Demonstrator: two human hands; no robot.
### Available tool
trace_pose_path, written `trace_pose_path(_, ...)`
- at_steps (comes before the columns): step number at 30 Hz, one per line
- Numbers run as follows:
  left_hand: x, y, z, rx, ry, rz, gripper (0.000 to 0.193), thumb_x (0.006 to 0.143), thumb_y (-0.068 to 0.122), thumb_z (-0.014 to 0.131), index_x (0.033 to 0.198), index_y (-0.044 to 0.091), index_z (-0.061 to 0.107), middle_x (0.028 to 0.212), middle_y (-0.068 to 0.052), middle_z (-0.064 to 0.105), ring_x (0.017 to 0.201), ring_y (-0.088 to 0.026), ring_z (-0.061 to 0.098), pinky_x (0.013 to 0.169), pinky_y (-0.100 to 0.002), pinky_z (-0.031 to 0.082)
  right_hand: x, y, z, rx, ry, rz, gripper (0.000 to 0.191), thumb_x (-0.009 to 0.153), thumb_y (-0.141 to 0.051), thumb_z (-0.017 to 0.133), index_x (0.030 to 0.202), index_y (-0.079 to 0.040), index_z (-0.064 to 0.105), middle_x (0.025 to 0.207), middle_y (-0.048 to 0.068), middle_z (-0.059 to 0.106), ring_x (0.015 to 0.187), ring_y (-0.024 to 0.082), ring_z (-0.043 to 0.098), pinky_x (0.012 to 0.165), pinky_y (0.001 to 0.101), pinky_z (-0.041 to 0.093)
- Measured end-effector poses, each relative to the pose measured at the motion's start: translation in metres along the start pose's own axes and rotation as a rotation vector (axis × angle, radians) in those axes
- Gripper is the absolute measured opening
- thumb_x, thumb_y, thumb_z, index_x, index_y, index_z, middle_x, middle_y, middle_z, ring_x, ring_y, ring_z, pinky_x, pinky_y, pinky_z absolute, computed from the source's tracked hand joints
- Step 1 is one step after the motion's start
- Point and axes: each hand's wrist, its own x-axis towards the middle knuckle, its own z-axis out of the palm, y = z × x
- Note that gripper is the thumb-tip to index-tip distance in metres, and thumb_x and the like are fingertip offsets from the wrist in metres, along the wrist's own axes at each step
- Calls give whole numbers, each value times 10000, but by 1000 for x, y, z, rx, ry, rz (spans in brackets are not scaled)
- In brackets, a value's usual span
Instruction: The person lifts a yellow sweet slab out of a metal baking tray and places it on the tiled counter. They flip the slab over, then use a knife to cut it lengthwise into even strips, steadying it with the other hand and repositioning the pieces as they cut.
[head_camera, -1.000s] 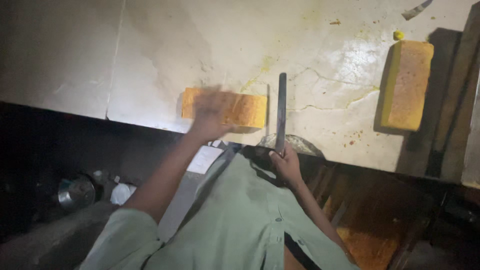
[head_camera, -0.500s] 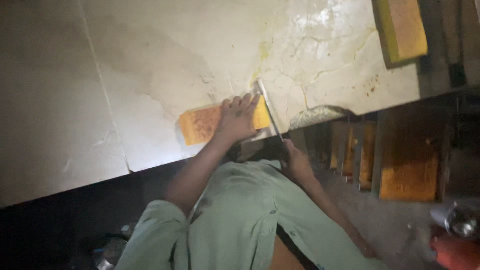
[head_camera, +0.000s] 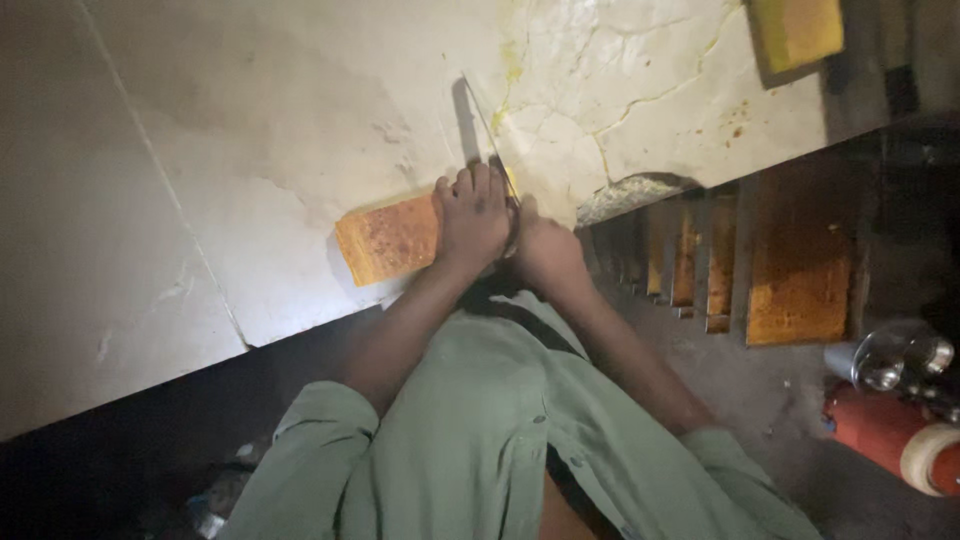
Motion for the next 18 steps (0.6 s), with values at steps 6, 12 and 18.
trace_pose_path(6, 4, 1, 6, -39, 5, -14, 628, 886, 331, 610, 1375, -58, 544, 1213, -176, 585, 1013, -314, 539, 933, -546, 396, -113, 18, -11, 61, -380, 232, 477, 953, -332, 611, 1295, -54, 430, 894, 255, 692, 819, 457, 696, 714, 559, 543)
trace_pose_path(12, 11, 0, 10, -42, -112, -47, 700, 881, 352, 622, 1427, -65, 485, 1236, -184, 568, 1099, -338, 526, 979, -566, 374, -55, 29, 52, 240, 52, -46, 612, 859, -106, 620, 1404, 18, 372, 885, 278, 687, 809, 506, 673, 669, 590, 515)
trace_pose_path(18, -11, 22, 29, -86, -108, 124, 526, 849, 342, 627, 1291, 57, 613, 1195, -160, 603, 1137, -361, 563, 984, -639, 380, -39, 84, 65, 380, 197, -34, 317, 959, -115, 641, 1177, -16, 433, 861, 293, 666, 842, 520, 661, 699, 597, 500)
